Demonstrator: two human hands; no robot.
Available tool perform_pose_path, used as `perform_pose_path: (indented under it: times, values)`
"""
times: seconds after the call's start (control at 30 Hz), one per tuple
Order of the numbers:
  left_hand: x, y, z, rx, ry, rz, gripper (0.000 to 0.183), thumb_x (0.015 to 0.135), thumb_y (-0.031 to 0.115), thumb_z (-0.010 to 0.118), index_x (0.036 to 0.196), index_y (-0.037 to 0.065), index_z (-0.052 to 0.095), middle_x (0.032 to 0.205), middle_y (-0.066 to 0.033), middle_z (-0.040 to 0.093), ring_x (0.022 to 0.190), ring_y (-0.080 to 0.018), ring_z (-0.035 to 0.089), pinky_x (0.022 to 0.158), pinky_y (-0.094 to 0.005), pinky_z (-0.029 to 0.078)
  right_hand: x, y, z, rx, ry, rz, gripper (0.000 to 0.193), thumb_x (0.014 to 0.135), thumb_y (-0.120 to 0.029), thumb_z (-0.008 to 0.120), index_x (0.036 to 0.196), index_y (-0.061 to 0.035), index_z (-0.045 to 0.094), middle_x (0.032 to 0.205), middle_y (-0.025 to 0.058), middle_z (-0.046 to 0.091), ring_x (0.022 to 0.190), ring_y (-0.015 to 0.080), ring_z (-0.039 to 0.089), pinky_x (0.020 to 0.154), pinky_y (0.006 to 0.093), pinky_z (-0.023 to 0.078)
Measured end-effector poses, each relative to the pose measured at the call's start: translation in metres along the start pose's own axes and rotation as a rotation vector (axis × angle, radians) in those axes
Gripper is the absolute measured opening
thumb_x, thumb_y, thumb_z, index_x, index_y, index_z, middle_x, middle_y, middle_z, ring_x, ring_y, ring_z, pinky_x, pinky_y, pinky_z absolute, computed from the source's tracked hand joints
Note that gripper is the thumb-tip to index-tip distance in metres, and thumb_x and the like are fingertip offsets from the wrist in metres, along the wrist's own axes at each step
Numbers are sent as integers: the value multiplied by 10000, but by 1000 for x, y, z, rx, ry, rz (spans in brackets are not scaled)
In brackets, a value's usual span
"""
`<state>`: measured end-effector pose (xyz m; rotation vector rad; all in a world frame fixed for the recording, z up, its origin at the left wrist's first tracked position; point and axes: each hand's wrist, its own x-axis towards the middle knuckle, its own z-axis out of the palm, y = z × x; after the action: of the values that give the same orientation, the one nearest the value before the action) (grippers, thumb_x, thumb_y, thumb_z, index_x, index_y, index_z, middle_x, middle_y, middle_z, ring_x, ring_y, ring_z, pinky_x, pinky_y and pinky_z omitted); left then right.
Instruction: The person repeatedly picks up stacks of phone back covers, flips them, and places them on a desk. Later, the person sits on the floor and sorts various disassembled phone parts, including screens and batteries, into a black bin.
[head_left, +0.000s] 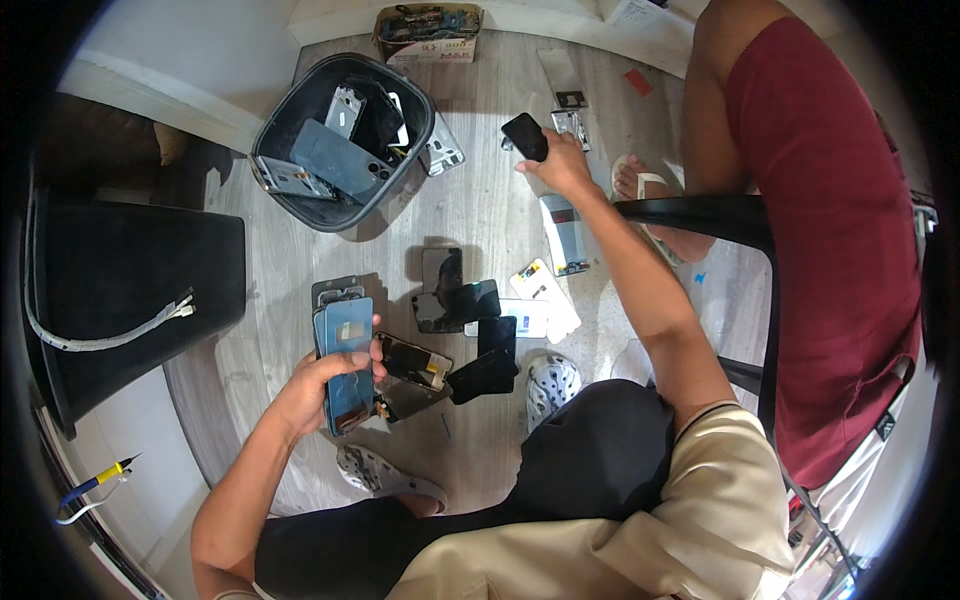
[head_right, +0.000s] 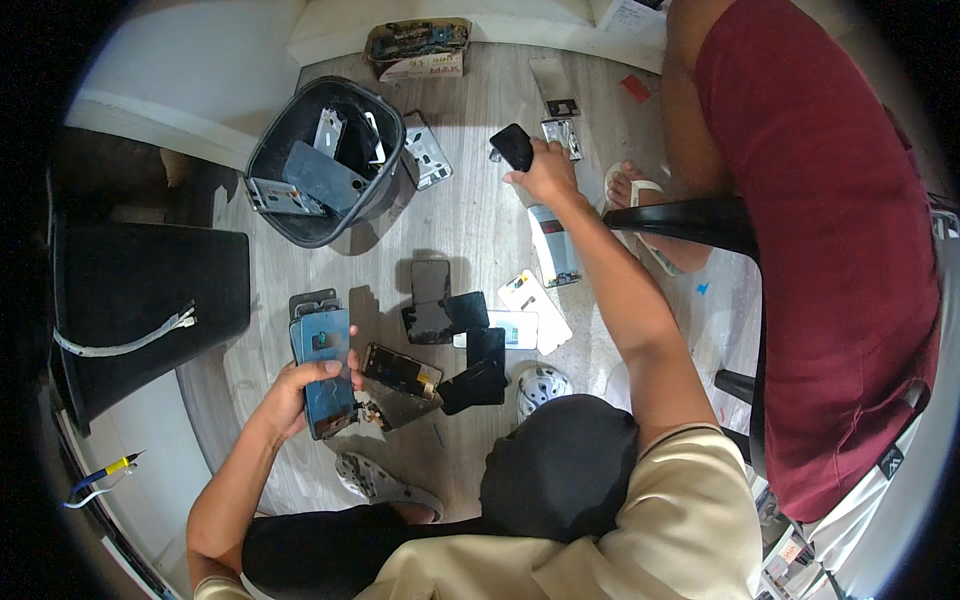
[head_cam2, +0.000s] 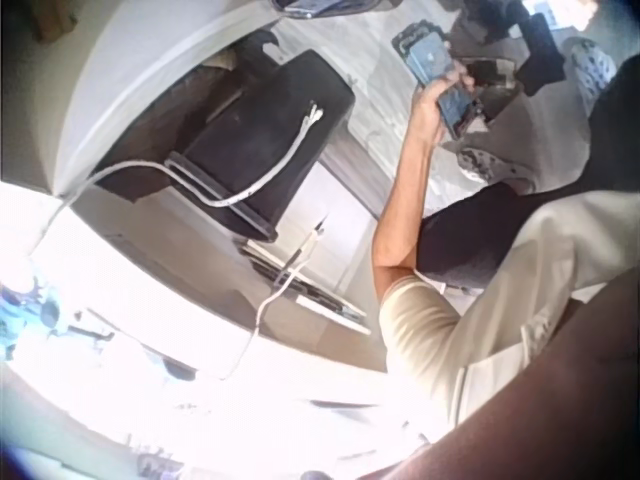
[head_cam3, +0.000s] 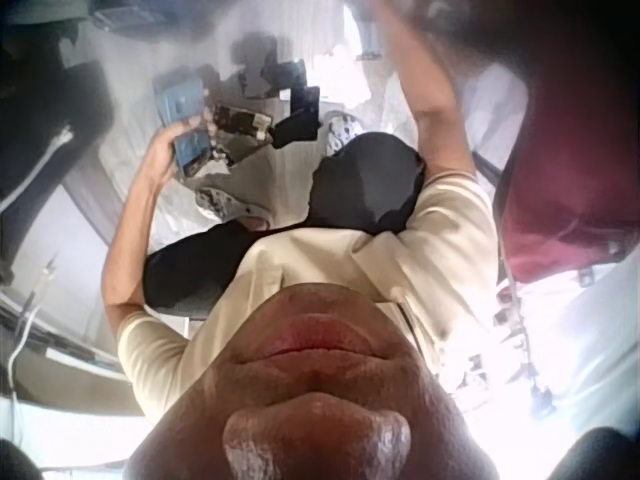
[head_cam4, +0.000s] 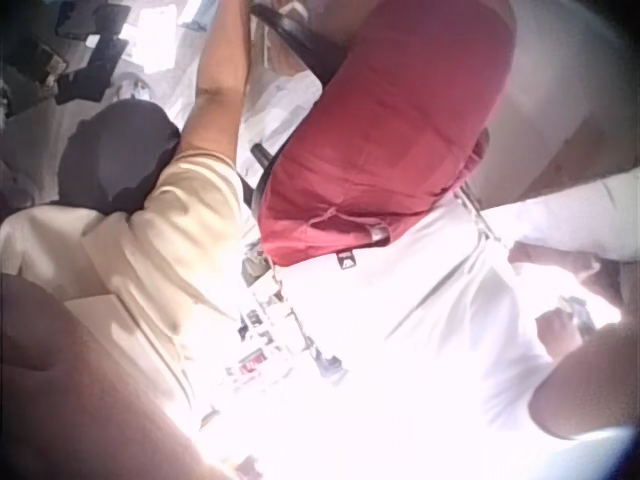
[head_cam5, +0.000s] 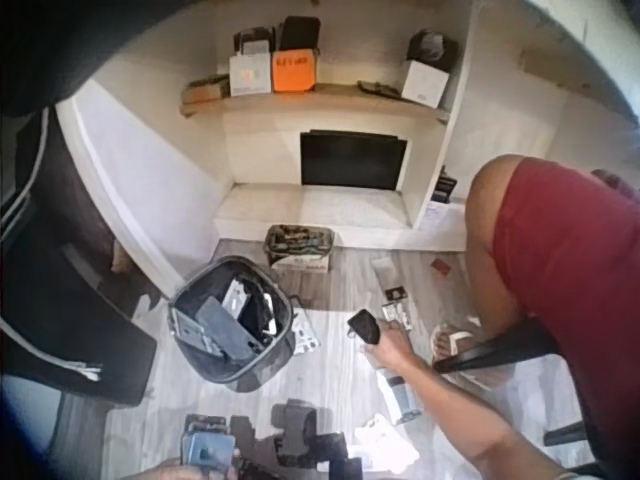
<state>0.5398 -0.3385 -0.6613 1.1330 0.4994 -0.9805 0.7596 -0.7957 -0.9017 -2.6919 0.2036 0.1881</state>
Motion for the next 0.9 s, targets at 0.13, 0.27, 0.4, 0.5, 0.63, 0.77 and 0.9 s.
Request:
perform_pose_path:
  times: [0.13,0.27,0.4,0.5,0.63,0.77,0.9]
  values:
    - [7,4,2,-26,0,53,668,965,203,734,1597,91,549,1206,-47,707,1099,-206,701,1047,-392,553,-2,-24,-3,-91,-44,88,1114,750,-479,1000,1631,-47,473,1556,263,521,1502,437,438,1246,528,400]
    - [9,3,1,-14,26,43,675,960,227,737,1592,82,550,1192,-52,705,1079,-208,704,1026,-396,561,6,-8,-3,-119,-46,49,1065,756,-485,994,1600,-42,521,1495,260,601,1430,421,532,1202,481,445]
    - [7,-1,-3,24,38,64,706,956,286,740,1603,87,539,1187,-60,697,1070,-212,709,1022,-407,563,18,18,-3,488,-157,134,874,823,-456,956,1509,-42,609,1361,245,709,1289,360,669,1115,433,514]
    - [4,-2,-6,31,46,90,713,961,295,737,1615,99,534,1196,-53,692,1069,-208,711,1027,-409,561,16,27,-24,640,25,149,720,891,-468,899,1436,-58,669,1271,233,766,1173,333,745,1048,399,546]
    - [0,-1,-9,48,50,116,707,969,289,724,1622,102,531,1199,-48,691,1066,-205,713,1021,-405,566,-67,32,-48,-5,-224,167,570,960,-407,828,1348,-4,719,1281,230,771,1234,398,727,1041,482,556]
    - [2,0,-8,39,59,118,693,975,292,722,1615,101,538,1198,-49,695,1062,-193,711,1016,-389,567,-163,25,-22,-186,-158,204,999,851,-510,922,1608,-12,500,1478,313,626,1394,467,602,1166,501,495]
    - [5,1,-5,54,52,109,672,987,288,724,1601,85,544,1195,-48,698,1061,-186,706,1017,-384,567,-168,24,-12,-221,-96,124,1244,767,-572,963,1697,-25,345,1623,322,441,1510,519,438,1266,549,379]
